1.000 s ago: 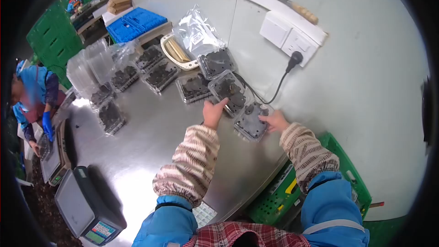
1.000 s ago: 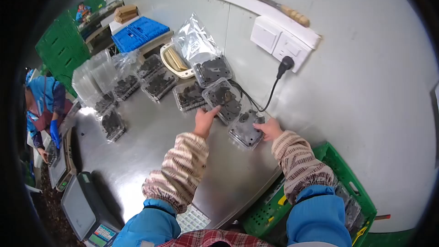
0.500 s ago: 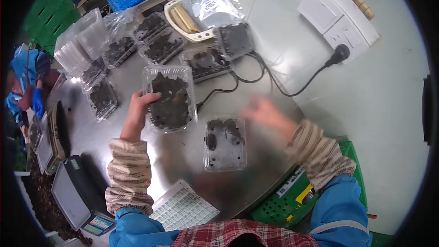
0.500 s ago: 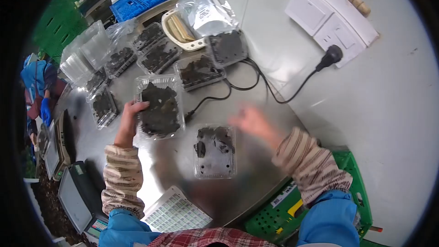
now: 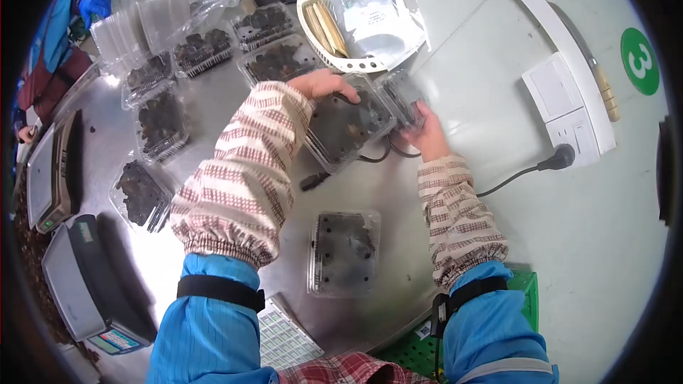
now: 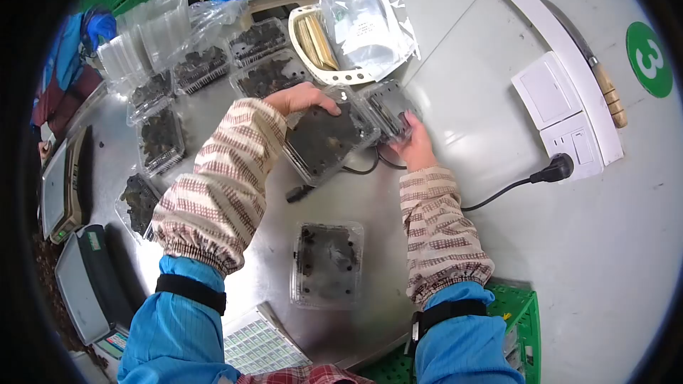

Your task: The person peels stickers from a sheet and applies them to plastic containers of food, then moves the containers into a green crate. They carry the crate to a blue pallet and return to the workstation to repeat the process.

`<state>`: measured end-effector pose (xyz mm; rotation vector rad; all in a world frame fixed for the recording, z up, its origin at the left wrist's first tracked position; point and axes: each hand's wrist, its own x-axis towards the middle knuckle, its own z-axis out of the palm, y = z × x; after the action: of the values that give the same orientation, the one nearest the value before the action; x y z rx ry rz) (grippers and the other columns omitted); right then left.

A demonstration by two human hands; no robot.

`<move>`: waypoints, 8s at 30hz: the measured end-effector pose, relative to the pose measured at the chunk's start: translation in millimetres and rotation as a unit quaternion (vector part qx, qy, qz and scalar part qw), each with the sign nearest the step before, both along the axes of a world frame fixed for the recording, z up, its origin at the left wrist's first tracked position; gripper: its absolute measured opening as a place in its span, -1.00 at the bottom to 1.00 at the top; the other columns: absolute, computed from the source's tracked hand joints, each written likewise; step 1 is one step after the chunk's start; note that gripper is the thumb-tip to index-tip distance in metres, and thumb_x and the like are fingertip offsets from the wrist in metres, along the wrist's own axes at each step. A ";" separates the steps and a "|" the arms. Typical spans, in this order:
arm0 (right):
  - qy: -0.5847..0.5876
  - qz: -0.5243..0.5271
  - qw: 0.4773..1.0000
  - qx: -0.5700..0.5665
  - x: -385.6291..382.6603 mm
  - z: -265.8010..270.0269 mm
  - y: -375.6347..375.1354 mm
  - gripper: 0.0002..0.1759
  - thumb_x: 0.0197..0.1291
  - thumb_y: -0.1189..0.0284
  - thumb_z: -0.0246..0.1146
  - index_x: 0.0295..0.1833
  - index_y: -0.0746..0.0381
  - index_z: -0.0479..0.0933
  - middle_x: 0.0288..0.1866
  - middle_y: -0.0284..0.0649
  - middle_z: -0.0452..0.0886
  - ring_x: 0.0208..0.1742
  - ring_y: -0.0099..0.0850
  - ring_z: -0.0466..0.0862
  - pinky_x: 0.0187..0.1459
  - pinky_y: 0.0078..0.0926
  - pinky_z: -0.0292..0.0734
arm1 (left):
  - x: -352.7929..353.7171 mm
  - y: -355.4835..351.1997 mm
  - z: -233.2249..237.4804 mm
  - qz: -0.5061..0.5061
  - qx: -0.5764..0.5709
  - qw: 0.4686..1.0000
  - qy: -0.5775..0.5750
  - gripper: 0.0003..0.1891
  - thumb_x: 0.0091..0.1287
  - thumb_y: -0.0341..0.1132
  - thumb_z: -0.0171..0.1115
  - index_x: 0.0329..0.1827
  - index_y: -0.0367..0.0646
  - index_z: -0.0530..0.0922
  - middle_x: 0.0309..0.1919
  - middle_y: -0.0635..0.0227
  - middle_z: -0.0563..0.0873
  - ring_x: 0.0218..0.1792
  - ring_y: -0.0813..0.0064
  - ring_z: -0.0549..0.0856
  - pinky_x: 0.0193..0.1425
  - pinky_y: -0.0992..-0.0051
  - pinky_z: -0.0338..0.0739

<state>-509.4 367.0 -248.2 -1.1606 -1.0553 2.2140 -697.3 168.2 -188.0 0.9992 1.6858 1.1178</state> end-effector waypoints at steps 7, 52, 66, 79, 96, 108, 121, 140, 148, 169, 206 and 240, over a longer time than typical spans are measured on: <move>0.072 0.110 0.990 0.043 73.1 55.7 -10.0 -0.68 0.13 0.40 0.20 -0.01 0.27 0.44 -0.10 -0.24 0.56 -0.08 -0.32 0.56 -0.01 -0.30 0.47 | -9.1 -45.5 -34.3 -0.005 -0.064 0.996 -0.063 -0.64 0.02 -0.23 0.32 -0.19 -0.31 0.65 -0.32 0.28 0.72 -0.27 0.47 0.65 -0.02 0.52 0.44; 0.008 -0.029 0.969 0.246 621.2 250.6 -239.1 -0.66 0.12 0.23 0.21 -0.10 0.25 0.49 -0.26 -0.37 0.48 -0.27 -0.54 0.51 -0.29 -0.49 0.45 | 525.0 -190.5 180.5 0.076 0.140 0.915 -0.371 -0.71 0.26 -0.12 0.09 -0.11 -0.12 0.55 -0.36 0.34 0.62 -0.29 0.47 0.58 -0.25 0.47 0.44; -0.120 -0.381 0.913 0.085 972.5 141.5 -358.1 -0.65 0.05 0.40 0.26 -0.10 0.39 0.43 -0.26 -0.25 0.54 -0.26 -0.45 0.58 -0.24 -0.53 0.49 | 768.7 -94.7 105.3 -0.311 -0.139 0.915 -0.217 -0.64 0.16 -0.19 0.26 -0.17 -0.37 0.60 -0.39 0.28 0.69 -0.43 0.52 0.63 -0.30 0.55 0.46; -0.257 -0.320 0.908 0.081 1021.4 118.6 -378.3 -0.50 0.14 0.37 0.19 0.17 0.26 0.25 -0.30 -0.32 0.49 -0.37 -0.54 0.52 -0.40 -0.56 0.46 | 729.4 -125.4 37.8 -0.130 0.072 0.954 0.261 -0.51 0.14 -0.27 0.27 0.05 -0.42 0.40 -0.08 -0.03 0.58 -0.04 0.18 0.58 0.07 0.40 0.43; -0.291 -0.380 0.865 0.149 966.7 101.5 -381.3 -0.39 0.05 0.42 0.31 0.19 0.43 0.29 -0.48 -0.41 0.44 -0.61 -0.64 0.34 -0.60 -0.69 0.24 | 556.9 -316.2 38.8 0.229 0.170 0.941 0.182 -0.75 0.17 -0.40 0.23 -0.10 -0.31 0.55 -0.21 0.23 0.65 -0.19 0.43 0.59 -0.05 0.48 0.46; -0.310 -0.293 0.864 0.266 907.5 126.5 -431.9 -0.55 0.19 0.32 0.10 0.13 0.36 0.39 -0.05 -0.21 0.50 -0.04 -0.38 0.46 0.03 -0.44 0.33 | 407.6 -538.4 -88.7 0.508 -0.232 0.815 0.157 -0.29 -0.03 -0.04 0.36 0.00 -0.53 0.40 -0.12 -0.06 0.58 -0.11 0.19 0.59 0.00 0.36 0.45; -0.570 -0.264 0.634 0.451 922.7 110.1 -401.8 -0.43 0.16 0.42 0.20 0.24 0.43 0.23 0.17 0.02 0.40 0.18 -0.26 0.41 0.18 -0.40 0.27 | 402.7 -483.1 57.6 0.381 0.202 0.901 -0.055 -0.94 0.23 -0.46 0.19 -0.34 -0.28 0.56 -0.44 0.46 0.62 -0.39 0.71 0.53 -0.26 0.68 0.38; 0.129 0.010 0.891 0.435 642.5 273.9 -410.6 -0.64 0.20 0.64 0.13 0.13 0.29 0.43 -0.18 -0.24 0.61 -0.16 -0.57 0.56 -0.09 -0.65 0.48 | 590.8 -346.5 247.5 0.116 0.396 0.911 0.017 -0.94 0.19 -0.49 0.21 -0.38 -0.32 0.59 0.11 0.14 0.47 -0.02 0.49 0.54 0.11 0.48 0.35; 0.205 0.027 0.891 0.404 648.1 284.5 -416.9 -0.48 0.08 0.72 0.21 0.20 0.36 0.33 -0.05 -0.20 0.56 -0.05 -0.50 0.56 0.02 -0.54 0.50 | 574.7 -335.3 241.6 0.052 0.465 0.880 0.080 -0.87 0.13 -0.41 0.26 -0.40 -0.35 0.60 0.29 -0.01 0.30 0.25 0.17 0.37 0.32 0.22 0.15; 0.087 0.034 0.902 0.421 667.1 280.7 -415.1 -0.88 0.07 0.69 0.25 -0.24 0.39 0.50 -0.26 -0.27 0.58 -0.24 -0.58 0.57 -0.19 -0.63 0.50 | 575.3 -332.0 234.6 0.020 0.445 0.893 0.064 -0.85 0.11 -0.55 0.26 -0.26 -0.43 0.58 -0.33 0.25 0.64 -0.33 0.55 0.57 -0.24 0.61 0.43; -0.063 0.045 0.600 0.797 627.9 256.9 -422.8 -0.94 0.01 0.57 0.27 -0.35 0.31 0.57 -0.48 -0.27 0.53 -0.50 -0.43 0.55 -0.48 -0.59 0.44 | 584.9 -322.2 203.7 0.113 0.227 0.965 0.070 -0.77 0.17 -0.52 0.28 -0.62 -0.24 0.44 -0.65 0.64 0.44 -0.59 0.84 0.29 -0.58 0.73 0.13; -0.472 0.227 0.684 0.508 800.0 207.3 -293.6 -0.54 -0.20 0.41 0.39 -0.14 0.25 0.39 -0.13 -0.17 0.52 -0.24 -0.27 0.59 -0.29 -0.31 0.47 | 601.9 -311.5 182.4 0.180 0.225 0.956 -0.060 -0.91 0.28 -0.46 0.13 -0.40 -0.24 0.52 -0.48 0.43 0.63 -0.50 0.74 0.55 -0.41 0.70 0.42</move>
<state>290.7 73.4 -40.9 -1.4725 -2.7060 0.6401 -95.4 -143.3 -5.6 0.8853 1.5849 1.8254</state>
